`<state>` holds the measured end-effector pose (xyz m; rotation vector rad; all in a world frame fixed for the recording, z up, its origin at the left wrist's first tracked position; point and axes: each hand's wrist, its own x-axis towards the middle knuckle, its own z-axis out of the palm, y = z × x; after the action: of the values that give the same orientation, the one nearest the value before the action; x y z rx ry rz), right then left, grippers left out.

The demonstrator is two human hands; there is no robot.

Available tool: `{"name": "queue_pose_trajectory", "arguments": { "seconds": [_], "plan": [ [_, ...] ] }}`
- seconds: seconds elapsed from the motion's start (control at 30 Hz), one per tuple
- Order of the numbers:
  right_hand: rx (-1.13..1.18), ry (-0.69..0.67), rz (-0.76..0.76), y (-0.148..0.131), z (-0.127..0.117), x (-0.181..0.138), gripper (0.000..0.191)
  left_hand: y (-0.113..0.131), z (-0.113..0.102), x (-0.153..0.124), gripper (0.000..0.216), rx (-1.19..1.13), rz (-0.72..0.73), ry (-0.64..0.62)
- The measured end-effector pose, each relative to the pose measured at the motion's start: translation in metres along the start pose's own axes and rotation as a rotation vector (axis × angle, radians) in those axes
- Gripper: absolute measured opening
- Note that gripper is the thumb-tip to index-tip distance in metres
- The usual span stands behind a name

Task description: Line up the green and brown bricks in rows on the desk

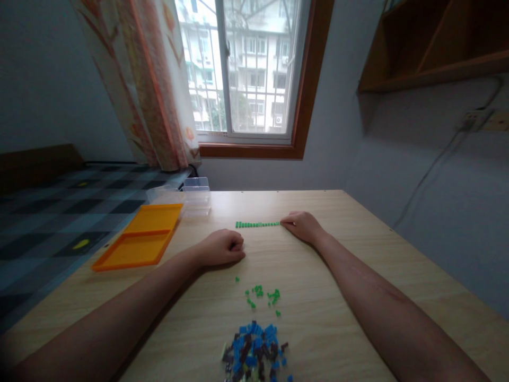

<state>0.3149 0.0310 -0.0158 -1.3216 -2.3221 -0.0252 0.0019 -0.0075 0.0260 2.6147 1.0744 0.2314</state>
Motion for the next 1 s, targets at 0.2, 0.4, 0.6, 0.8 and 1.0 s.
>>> {"name": "queue_pose_trajectory", "arguments": {
  "seconds": [0.2,0.4,0.6,0.8,1.0],
  "plan": [
    [0.007,0.004,-0.007,-0.001,-0.001,0.0,0.024,-0.001,0.001,0.0,0.025,0.0,-0.001,0.0],
    [0.034,0.06,0.021,0.0,0.002,-0.002,0.023,0.0,0.0,0.0,0.025,0.01,-0.002,-0.015],
    [0.167,0.133,0.172,0.003,0.008,-0.003,0.025,0.004,-0.005,-0.001,0.025,-0.01,-0.016,-0.045],
    [0.521,0.15,0.393,0.006,0.003,-0.001,0.043,0.003,-0.004,-0.001,0.028,-0.038,-0.023,-0.052],
    [0.717,0.089,0.48,-0.008,-0.007,-0.009,0.049,-0.003,-0.008,0.0,0.028,-0.181,-0.037,-0.153]
  ]
}}
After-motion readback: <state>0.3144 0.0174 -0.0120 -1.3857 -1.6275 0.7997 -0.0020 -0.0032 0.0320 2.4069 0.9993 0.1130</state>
